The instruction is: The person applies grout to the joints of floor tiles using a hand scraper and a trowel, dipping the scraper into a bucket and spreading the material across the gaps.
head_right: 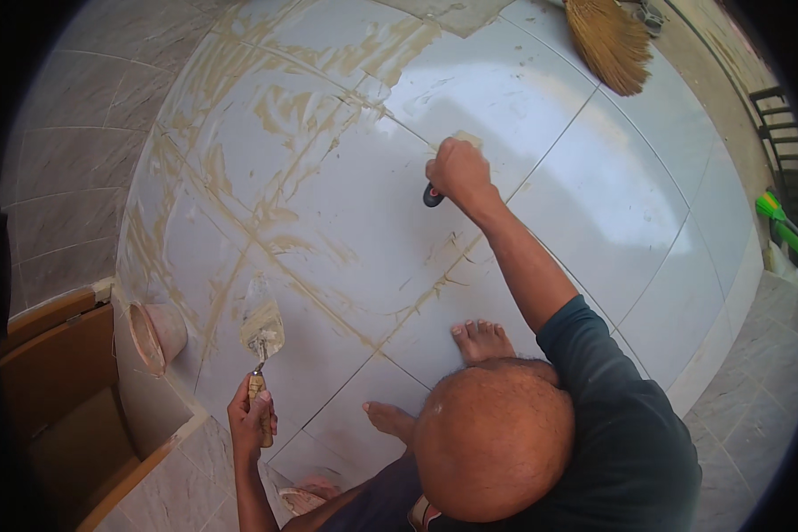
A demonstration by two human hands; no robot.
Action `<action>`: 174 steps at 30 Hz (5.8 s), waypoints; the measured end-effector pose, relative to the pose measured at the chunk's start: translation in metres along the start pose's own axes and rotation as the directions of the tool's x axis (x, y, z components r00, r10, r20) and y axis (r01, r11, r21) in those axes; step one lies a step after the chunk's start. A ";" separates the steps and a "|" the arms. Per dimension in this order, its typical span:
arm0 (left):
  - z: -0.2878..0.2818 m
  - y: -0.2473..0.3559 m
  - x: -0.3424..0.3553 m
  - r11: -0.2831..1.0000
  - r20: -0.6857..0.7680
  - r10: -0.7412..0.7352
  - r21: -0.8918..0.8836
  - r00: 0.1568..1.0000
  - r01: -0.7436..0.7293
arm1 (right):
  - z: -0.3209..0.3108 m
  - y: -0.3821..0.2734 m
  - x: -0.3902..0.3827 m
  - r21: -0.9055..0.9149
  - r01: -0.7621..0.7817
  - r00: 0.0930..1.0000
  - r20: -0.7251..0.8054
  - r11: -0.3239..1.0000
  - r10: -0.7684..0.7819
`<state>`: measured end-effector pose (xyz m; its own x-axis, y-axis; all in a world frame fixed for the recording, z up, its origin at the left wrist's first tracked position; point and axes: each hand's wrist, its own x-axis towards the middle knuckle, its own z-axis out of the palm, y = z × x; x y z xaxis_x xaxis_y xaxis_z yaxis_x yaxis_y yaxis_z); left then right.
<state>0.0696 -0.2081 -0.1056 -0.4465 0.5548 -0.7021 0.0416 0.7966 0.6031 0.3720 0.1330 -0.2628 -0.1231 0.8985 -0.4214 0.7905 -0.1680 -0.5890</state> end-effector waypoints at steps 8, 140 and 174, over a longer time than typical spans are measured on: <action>0.005 -0.006 0.000 0.997 -0.101 -0.070 0.011 0.992 0.072 | 0.047 -0.025 0.068 0.018 0.275 0.948 -0.174 0.961 -0.268; 0.020 0.072 -0.048 0.960 0.087 0.046 0.272 0.995 -0.068 | -0.120 0.156 -0.056 -0.440 0.364 0.880 0.451 0.821 -0.148; -0.019 0.052 -0.033 0.821 -0.107 -0.325 0.462 0.940 0.336 | -0.010 0.296 -0.181 -0.108 -0.040 0.956 0.284 0.993 0.069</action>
<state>0.0700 -0.1897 -0.0440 -0.5283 0.2370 -0.8153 0.2966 0.9513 0.0843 0.6347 -0.0754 -0.3541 -0.2331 0.7325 -0.6396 0.8549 -0.1591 -0.4938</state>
